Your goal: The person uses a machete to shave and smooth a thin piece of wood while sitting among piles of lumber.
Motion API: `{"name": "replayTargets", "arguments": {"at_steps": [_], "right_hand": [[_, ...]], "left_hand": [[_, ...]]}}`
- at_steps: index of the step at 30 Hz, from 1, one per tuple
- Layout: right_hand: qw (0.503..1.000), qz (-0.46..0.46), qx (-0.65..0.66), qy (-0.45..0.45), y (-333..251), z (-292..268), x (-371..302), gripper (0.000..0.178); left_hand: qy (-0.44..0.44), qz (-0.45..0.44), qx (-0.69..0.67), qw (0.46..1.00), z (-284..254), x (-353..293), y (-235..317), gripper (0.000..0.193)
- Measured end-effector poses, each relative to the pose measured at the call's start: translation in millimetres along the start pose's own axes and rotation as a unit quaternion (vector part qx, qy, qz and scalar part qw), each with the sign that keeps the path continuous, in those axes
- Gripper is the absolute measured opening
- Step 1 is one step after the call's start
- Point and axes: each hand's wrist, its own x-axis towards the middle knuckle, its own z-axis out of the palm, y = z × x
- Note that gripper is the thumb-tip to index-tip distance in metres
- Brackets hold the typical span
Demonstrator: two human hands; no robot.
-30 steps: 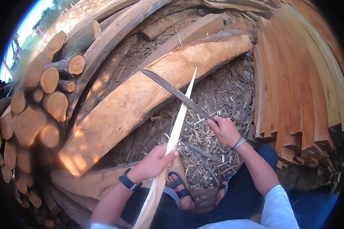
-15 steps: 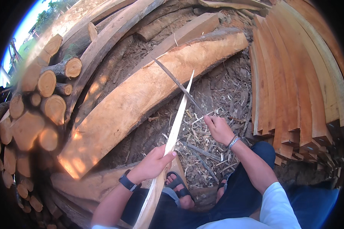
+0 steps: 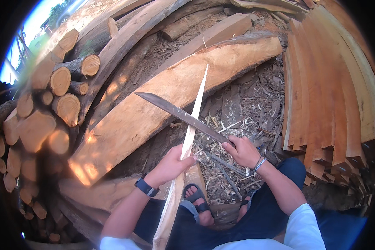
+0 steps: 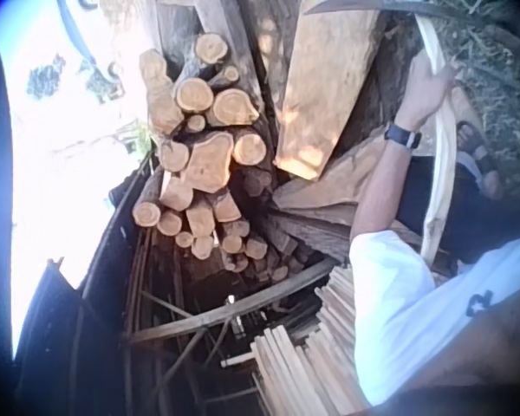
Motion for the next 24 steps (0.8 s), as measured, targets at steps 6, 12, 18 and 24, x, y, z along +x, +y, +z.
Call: {"name": "replayTargets", "arguments": {"at_steps": [6,12,18,24], "right_hand": [[0.998,0.038,0.05,0.03,4,2,-1,0.053],[0.999,0.039,0.028,0.02,1,-4,-2,0.054],[0.999,0.032,0.014,0.005,4,2,-2,0.055],[0.999,0.036,0.024,0.0,0,1,-4,0.053]], "left_hand": [[-0.098,-0.063,-0.106,0.988,5,-3,15,0.041],[-0.131,-0.096,-0.18,0.97,-3,0,1,0.042],[-0.134,-0.063,-0.13,0.98,-3,8,-13,0.026],[-0.133,-0.078,-0.175,0.972,2,7,-10,0.033]]}}
